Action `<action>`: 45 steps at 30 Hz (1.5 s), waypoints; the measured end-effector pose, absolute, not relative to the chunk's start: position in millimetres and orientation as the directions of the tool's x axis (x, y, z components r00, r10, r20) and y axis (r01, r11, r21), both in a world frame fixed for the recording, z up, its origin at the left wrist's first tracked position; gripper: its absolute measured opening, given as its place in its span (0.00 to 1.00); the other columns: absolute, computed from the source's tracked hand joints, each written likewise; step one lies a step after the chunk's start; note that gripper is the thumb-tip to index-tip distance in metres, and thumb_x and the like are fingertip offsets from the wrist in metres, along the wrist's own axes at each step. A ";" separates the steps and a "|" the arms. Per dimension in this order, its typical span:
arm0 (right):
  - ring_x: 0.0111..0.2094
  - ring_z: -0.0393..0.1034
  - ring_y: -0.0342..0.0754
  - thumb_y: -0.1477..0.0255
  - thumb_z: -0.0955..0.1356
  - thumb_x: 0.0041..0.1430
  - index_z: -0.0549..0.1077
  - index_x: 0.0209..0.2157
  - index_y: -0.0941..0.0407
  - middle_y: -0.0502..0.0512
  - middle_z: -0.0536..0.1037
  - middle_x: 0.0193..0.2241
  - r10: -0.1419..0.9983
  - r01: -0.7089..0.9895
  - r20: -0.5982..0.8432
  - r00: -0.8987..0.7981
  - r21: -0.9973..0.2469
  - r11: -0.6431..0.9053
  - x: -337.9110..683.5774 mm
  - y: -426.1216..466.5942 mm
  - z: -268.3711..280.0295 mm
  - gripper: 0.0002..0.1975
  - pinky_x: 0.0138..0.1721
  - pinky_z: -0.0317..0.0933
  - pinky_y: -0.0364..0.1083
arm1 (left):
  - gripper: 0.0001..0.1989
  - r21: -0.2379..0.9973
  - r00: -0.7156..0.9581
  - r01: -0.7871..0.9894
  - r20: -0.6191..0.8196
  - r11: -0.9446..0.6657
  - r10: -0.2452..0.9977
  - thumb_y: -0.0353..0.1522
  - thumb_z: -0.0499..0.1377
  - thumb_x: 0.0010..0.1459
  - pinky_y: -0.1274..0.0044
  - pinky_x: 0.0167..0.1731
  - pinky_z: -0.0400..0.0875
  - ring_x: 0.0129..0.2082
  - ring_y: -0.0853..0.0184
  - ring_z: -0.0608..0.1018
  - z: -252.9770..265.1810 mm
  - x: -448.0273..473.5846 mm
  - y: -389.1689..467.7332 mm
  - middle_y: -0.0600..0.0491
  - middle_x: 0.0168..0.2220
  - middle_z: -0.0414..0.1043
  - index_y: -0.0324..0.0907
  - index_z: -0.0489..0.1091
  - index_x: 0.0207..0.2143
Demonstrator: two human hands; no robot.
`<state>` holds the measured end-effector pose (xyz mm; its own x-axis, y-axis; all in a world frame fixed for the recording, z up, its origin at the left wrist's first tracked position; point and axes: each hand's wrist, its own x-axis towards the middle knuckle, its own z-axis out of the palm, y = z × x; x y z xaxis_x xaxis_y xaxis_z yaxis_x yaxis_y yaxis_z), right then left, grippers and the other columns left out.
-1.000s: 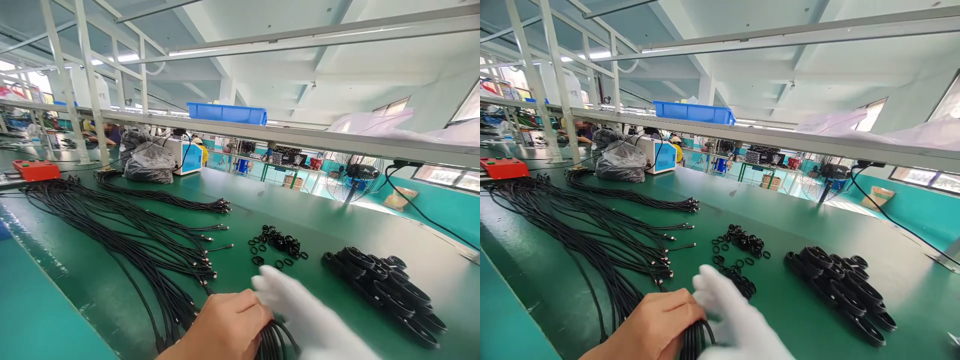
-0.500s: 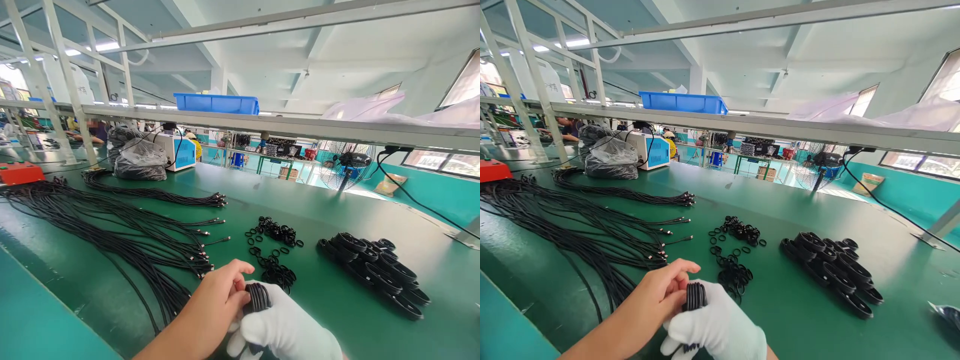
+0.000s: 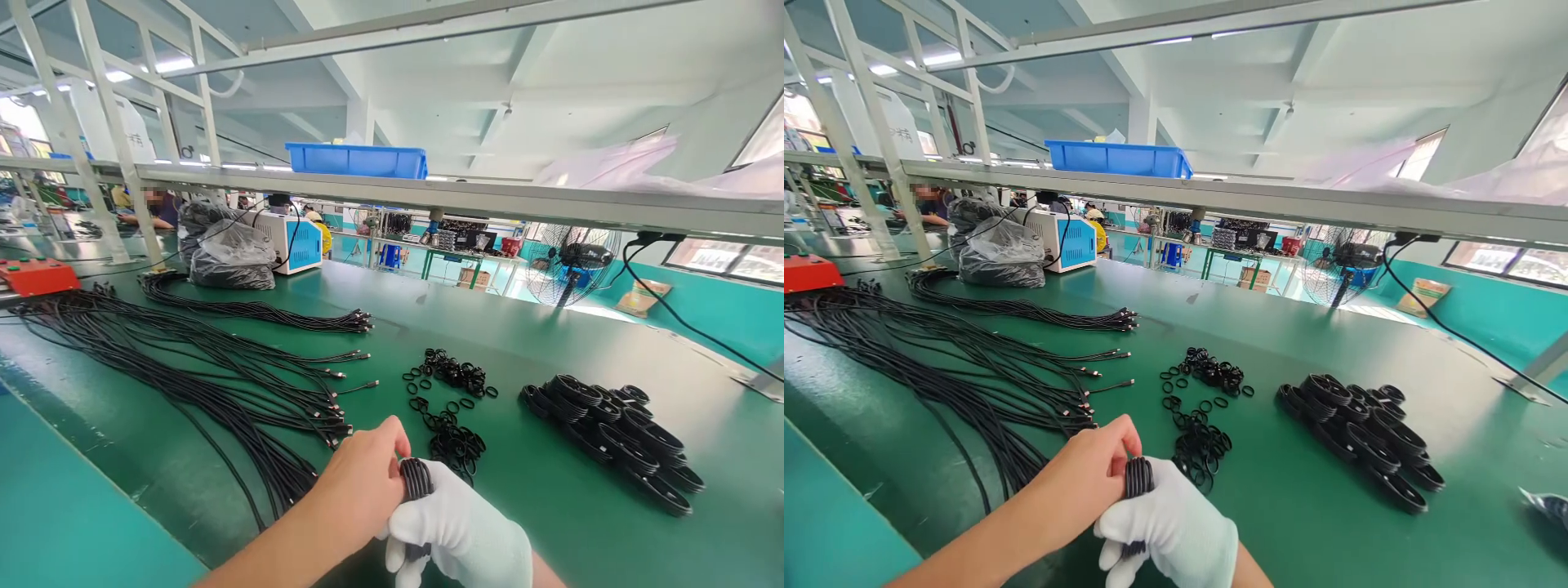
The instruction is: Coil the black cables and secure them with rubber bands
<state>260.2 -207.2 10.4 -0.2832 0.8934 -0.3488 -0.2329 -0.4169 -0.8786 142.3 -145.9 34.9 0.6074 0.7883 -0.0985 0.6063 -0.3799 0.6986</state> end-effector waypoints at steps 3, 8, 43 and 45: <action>0.19 0.68 0.43 0.75 0.70 0.34 0.72 0.29 0.63 0.50 0.70 0.18 0.895 -0.280 -0.318 -0.312 -0.869 -0.407 260.9 -204.6 8.0 0.13 0.19 0.65 0.40 | 0.07 0.670 0.588 0.576 0.058 -0.468 0.806 0.23 0.51 0.47 0.81 0.23 0.57 0.23 0.71 0.68 31.3 136.4 -151.7 0.60 0.24 0.68 0.44 0.62 0.26; 0.18 0.66 0.39 0.80 0.69 0.35 0.70 0.26 0.61 0.48 0.70 0.19 0.910 -0.152 -0.316 -0.269 -0.919 -0.364 257.5 -203.9 -1.7 0.10 0.18 0.64 0.37 | 0.08 0.679 0.565 0.547 0.133 -0.490 0.815 0.22 0.49 0.48 0.80 0.25 0.59 0.24 0.70 0.70 17.9 136.1 -155.5 0.57 0.23 0.69 0.43 0.62 0.23; 0.27 0.70 0.46 0.66 0.73 0.44 0.63 0.34 0.57 0.50 0.70 0.25 0.935 -0.514 -0.207 0.289 -0.857 -0.031 318.1 -198.6 14.0 0.18 0.25 0.61 0.43 | 0.07 0.527 0.784 0.557 -0.078 -0.642 0.616 0.26 0.55 0.48 0.77 0.31 0.59 0.32 0.65 0.72 -7.8 176.7 -127.7 0.56 0.32 0.68 0.45 0.69 0.30; 0.26 0.70 0.45 0.66 0.73 0.44 0.63 0.34 0.57 0.49 0.70 0.25 0.938 -0.496 -0.205 0.280 -0.867 -0.042 317.2 -198.5 13.5 0.19 0.24 0.60 0.42 | 0.06 0.579 0.768 0.552 -0.072 -0.601 0.636 0.25 0.55 0.48 0.76 0.33 0.59 0.32 0.65 0.71 -12.4 177.2 -125.7 0.56 0.31 0.67 0.45 0.68 0.27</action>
<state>317.2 -198.5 13.5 0.2795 0.9380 -0.2050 -0.4958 -0.0418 -0.8674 177.2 -125.7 -12.4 0.7683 0.6359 -0.0725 0.5518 -0.6007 0.5786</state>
